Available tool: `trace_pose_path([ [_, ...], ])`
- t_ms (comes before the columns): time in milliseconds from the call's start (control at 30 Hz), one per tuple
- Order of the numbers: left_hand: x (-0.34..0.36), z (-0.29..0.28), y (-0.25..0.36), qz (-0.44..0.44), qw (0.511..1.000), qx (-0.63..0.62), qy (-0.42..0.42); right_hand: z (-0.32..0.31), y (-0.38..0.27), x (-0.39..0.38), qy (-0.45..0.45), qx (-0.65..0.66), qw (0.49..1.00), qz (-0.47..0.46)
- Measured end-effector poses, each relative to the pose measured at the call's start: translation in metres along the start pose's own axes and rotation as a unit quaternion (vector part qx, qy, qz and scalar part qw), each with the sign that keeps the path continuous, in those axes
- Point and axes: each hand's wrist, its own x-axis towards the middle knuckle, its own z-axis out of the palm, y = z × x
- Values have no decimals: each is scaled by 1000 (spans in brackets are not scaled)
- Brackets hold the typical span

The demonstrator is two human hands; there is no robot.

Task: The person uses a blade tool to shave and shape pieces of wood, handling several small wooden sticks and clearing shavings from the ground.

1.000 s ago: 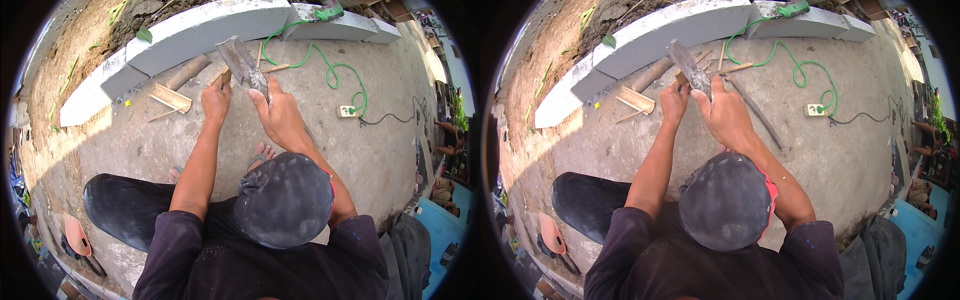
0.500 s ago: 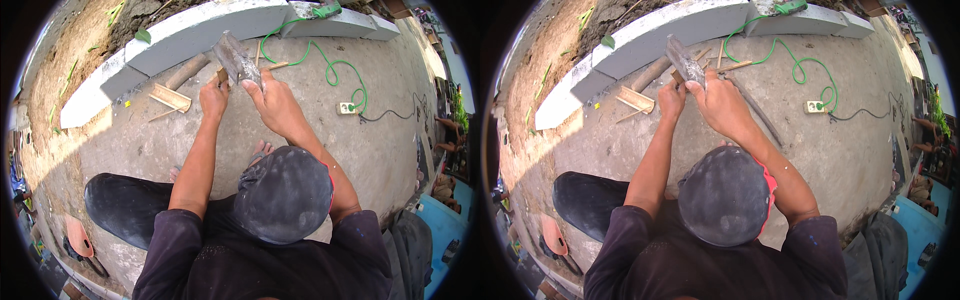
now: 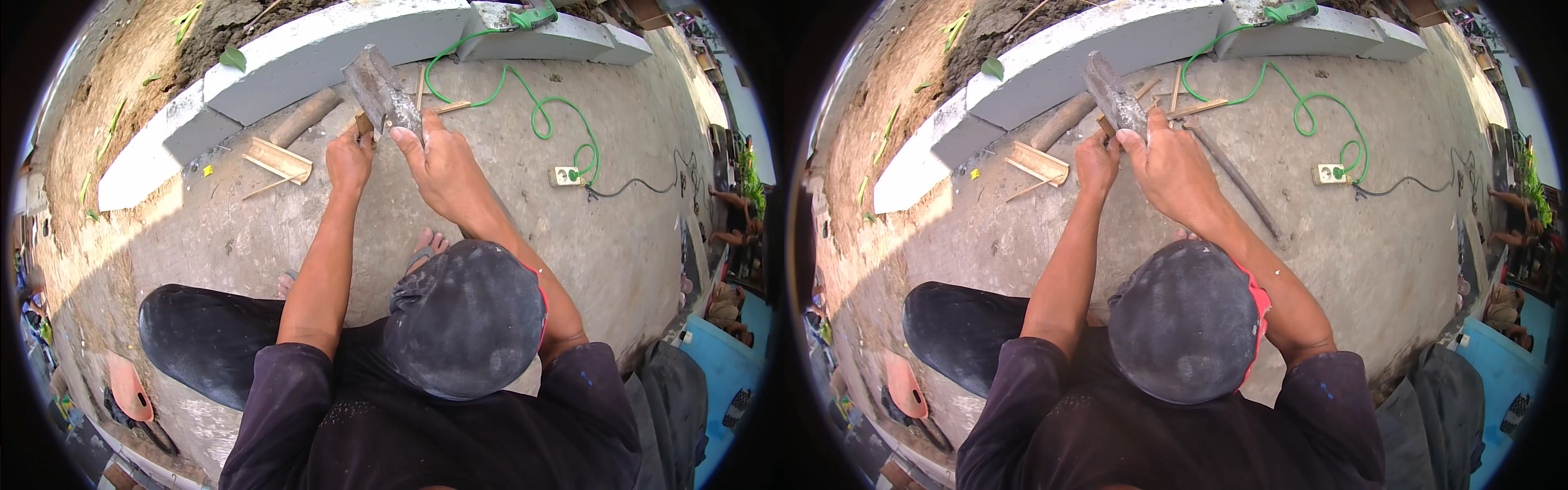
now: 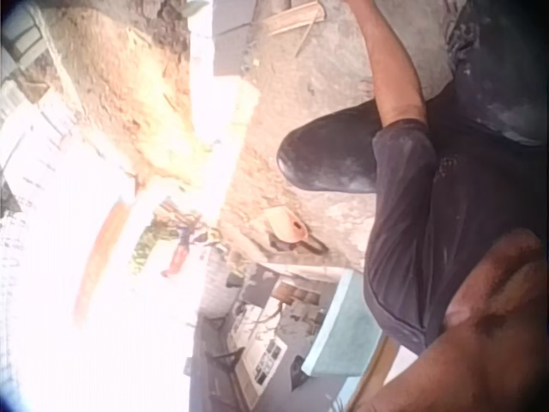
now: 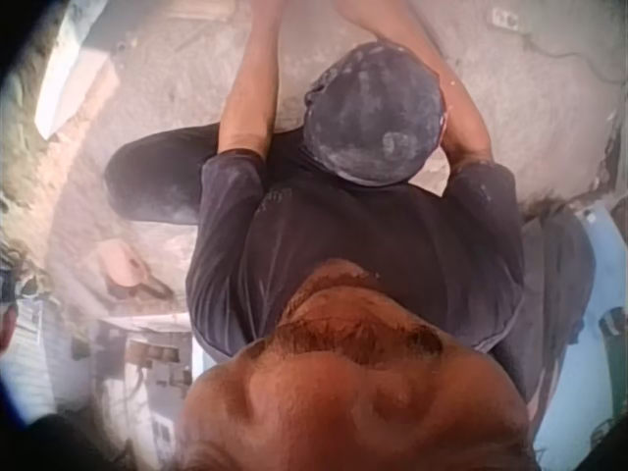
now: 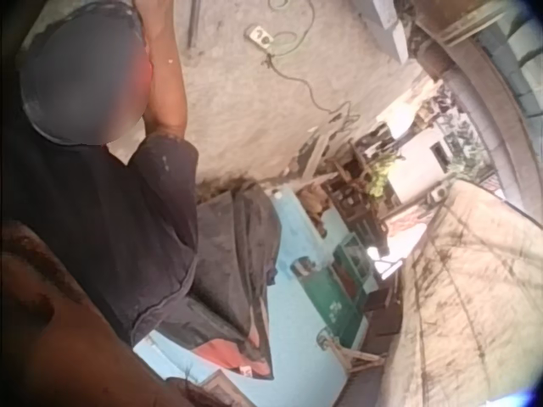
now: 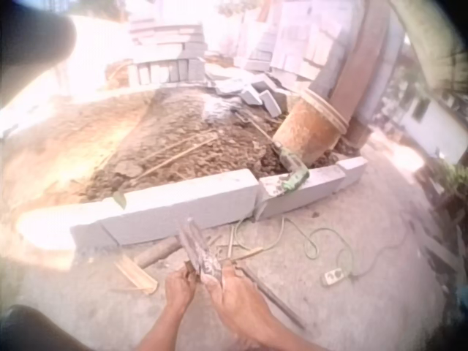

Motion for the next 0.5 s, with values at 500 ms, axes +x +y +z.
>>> trace_pose_path([
  [500,-15,-24,-8,-54,998,5,-26,-13,-16,20,-44,-81,996,10],
])
